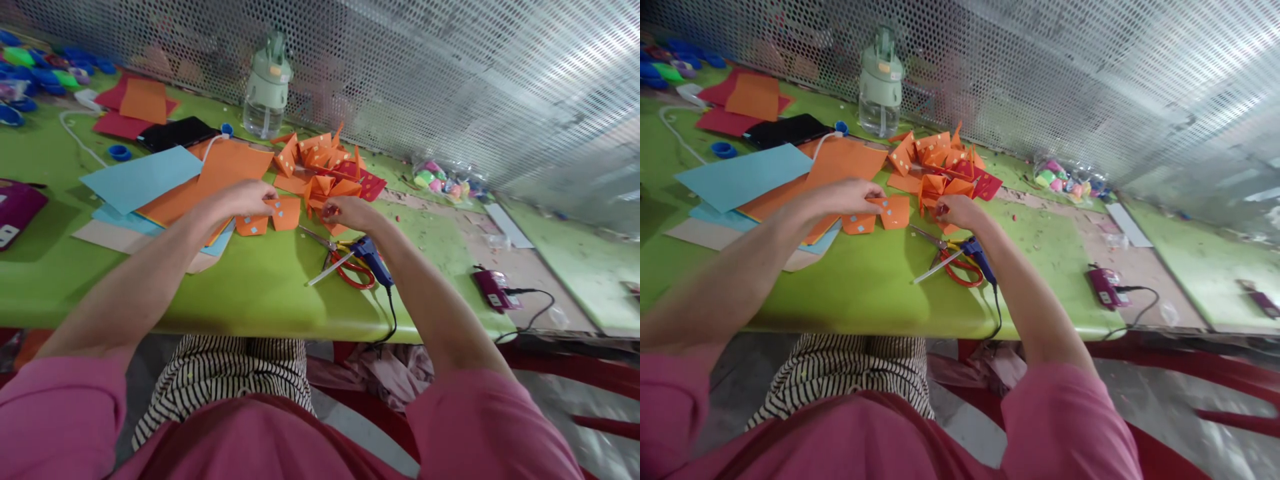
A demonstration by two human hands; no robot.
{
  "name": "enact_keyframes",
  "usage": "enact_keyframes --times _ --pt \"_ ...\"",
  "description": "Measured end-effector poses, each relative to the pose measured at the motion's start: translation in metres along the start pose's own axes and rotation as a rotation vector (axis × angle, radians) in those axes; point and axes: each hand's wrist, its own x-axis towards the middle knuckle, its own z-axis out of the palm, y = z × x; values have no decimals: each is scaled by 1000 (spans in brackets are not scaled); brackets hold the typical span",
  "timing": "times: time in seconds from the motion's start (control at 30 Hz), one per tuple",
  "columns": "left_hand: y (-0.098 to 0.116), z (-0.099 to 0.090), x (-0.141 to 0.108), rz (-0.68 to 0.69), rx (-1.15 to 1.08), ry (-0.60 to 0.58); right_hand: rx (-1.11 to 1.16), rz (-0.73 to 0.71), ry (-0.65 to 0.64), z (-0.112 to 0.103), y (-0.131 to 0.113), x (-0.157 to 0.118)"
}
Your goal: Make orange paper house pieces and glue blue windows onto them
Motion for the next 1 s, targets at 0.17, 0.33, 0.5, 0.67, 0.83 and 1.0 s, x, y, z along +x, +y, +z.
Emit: enact_keyframes --times 0.17,0.33,0.5,0.67,0.83,1.0 --pt "-4 1 3 33 -2 6 -4 23 -35 -2 -5 2" --pt "-4 2 5 32 -1 25 41 66 22 -3 -8 -5" --pt "0 2 4 -3 -2 11 190 53 120 6 -23 -18" --pt "2 0 3 -24 30 16 407 -37 152 24 -53 -26" --pt "-1 1 6 -12 68 16 468 -72 153 29 -75 -31" --pt "-3 2 9 -5 61 18 487 -15 184 28 -84 -33"
